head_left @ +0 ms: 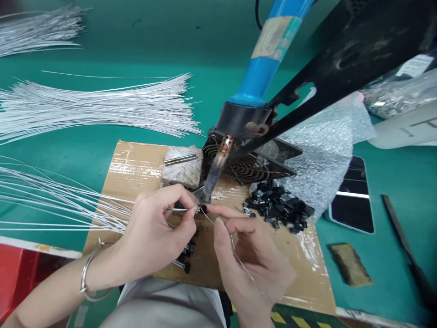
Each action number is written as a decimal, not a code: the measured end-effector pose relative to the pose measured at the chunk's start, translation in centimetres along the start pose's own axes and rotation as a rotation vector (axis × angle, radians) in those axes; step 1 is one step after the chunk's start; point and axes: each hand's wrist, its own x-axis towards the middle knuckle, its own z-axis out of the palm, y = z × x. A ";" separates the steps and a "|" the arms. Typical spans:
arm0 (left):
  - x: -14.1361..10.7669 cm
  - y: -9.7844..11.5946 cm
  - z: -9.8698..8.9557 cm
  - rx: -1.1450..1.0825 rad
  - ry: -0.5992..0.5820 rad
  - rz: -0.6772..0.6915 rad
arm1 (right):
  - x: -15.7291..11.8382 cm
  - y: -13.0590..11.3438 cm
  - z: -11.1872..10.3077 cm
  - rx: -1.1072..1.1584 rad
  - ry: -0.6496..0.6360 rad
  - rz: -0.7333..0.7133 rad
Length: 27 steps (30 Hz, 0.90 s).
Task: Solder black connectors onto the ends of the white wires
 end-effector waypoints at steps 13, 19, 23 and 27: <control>0.0 -0.5 0.0 -0.029 -0.041 -0.050 | -0.1 0.7 -0.1 0.005 -0.025 -0.041; -0.4 -1.1 0.0 -0.065 -0.056 -0.137 | 0.5 2.2 -1.5 -0.017 0.024 -0.047; -0.9 -1.6 -0.2 -0.096 -0.049 -0.169 | 1.5 4.2 -4.1 -0.240 0.163 -0.012; -1.4 -2.3 -0.4 -0.074 -0.064 -0.178 | 1.0 5.7 -5.6 -0.426 0.167 -0.063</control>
